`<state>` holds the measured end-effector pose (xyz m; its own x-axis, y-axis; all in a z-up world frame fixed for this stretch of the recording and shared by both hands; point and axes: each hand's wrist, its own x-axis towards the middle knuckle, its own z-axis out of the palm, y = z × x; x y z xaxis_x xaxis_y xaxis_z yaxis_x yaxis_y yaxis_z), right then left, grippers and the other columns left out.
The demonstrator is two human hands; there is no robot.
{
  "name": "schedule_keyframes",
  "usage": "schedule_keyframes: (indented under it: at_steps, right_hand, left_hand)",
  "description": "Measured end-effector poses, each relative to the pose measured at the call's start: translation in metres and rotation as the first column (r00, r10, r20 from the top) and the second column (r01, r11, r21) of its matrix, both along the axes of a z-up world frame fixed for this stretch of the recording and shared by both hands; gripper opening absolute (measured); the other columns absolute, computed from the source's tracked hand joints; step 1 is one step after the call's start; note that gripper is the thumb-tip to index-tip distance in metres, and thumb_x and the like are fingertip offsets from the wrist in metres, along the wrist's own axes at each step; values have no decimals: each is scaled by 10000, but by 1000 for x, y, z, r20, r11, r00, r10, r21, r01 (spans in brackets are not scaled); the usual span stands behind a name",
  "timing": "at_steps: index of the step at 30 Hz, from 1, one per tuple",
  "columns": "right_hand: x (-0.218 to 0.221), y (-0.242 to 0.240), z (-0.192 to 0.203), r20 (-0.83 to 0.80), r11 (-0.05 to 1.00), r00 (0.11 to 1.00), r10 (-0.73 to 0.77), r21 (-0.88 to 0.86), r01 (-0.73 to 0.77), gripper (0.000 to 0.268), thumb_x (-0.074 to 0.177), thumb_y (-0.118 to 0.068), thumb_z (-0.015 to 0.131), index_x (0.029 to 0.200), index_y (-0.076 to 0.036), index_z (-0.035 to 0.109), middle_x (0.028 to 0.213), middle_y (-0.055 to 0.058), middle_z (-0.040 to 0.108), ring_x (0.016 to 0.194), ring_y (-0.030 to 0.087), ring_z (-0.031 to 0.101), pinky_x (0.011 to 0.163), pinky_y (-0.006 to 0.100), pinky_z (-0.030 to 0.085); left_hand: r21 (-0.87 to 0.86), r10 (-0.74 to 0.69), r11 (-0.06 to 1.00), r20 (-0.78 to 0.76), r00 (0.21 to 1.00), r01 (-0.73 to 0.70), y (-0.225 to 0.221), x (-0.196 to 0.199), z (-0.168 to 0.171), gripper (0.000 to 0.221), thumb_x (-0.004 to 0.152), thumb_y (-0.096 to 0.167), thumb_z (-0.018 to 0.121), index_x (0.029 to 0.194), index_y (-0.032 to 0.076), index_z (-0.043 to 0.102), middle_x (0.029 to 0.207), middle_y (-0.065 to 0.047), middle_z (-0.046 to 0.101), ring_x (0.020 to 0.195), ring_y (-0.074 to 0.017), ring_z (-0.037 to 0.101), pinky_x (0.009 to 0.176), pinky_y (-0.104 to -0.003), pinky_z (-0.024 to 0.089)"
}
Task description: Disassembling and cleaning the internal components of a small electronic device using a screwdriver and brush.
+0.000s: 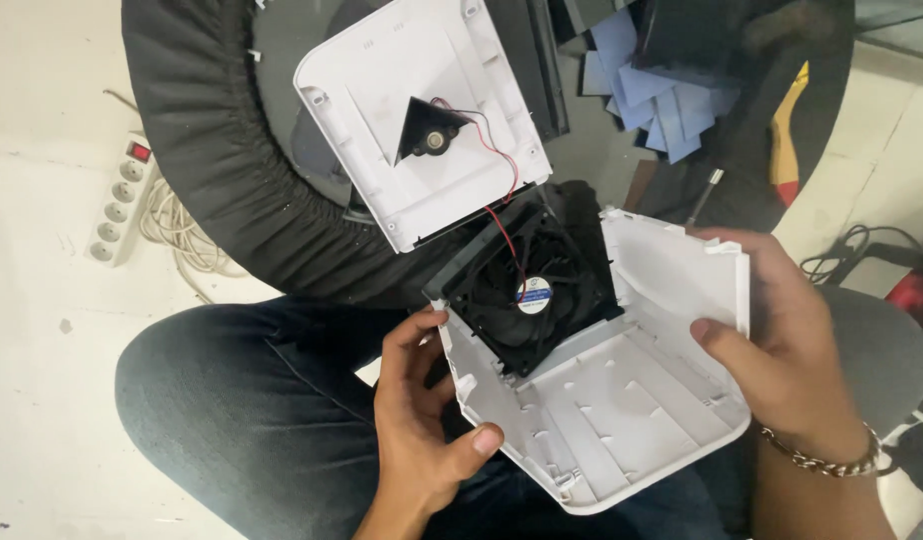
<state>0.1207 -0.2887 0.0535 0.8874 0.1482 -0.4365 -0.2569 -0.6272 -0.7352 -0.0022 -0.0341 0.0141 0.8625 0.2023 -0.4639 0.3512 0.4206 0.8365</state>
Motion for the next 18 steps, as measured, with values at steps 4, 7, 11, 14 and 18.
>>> schedule_keyframes:
  at_steps: [4, 7, 11, 14, 18]
  right_hand:
    - [7, -5, -2, 15, 996, 999, 30, 78, -31, 585, 784, -156, 632, 1344, -11, 545, 1364, 130, 624, 1246, 248, 597, 1041, 367, 461]
    - [10, -10, -10, -26, 992, 1000, 6, 128, -3, 577, 764, -129, 646, 1324, -24, 559, 1337, 115, 647, 1219, 237, 615, 1019, 361, 483]
    - [11, -14, -14, -143, 973, 988, -66, 212, 96, 587, 736, -45, 666, 1311, -5, 553, 1319, 108, 663, 1167, 207, 634, 985, 337, 503]
    - [14, -12, -10, -181, 975, 981, -72, 193, 107, 579, 733, -3, 646, 1303, -16, 547, 1305, 102, 680, 1132, 192, 633, 960, 329, 497]
    - [19, -12, -6, -184, 957, 977, -113, 244, 156, 559, 720, -26, 658, 1268, -5, 553, 1341, 109, 697, 1151, 204, 654, 958, 351, 533]
  left_hand:
    - [34, -18, 999, -47, 999, 20, -6, 3, 13, 978, 693, 628, 846, 1370, 50, 441, 1211, -121, 595, 1098, -166, 595, 857, -322, 580]
    - [26, -3, 1000, -142, 990, 7, -11, 1, 21, 985, 645, 615, 865, 1358, 73, 455, 1194, -104, 609, 1075, -168, 613, 828, -325, 582]
    - [3, 29, 1000, -304, 952, -29, -15, 0, 32, 1019, 558, 612, 885, 1336, 97, 477, 1393, -104, 566, 1121, -200, 646, 797, -350, 616]
    - [-8, 54, 998, -305, 951, -60, -17, -2, 35, 974, 573, 545, 893, 1345, 110, 488, 1402, -99, 555, 1081, -202, 632, 763, -341, 585]
    - [50, 26, 999, -478, 878, -2, -12, 4, 43, 1064, 409, 547, 877, 1318, 128, 519, 1311, -67, 595, 1032, -181, 649, 705, -338, 610]
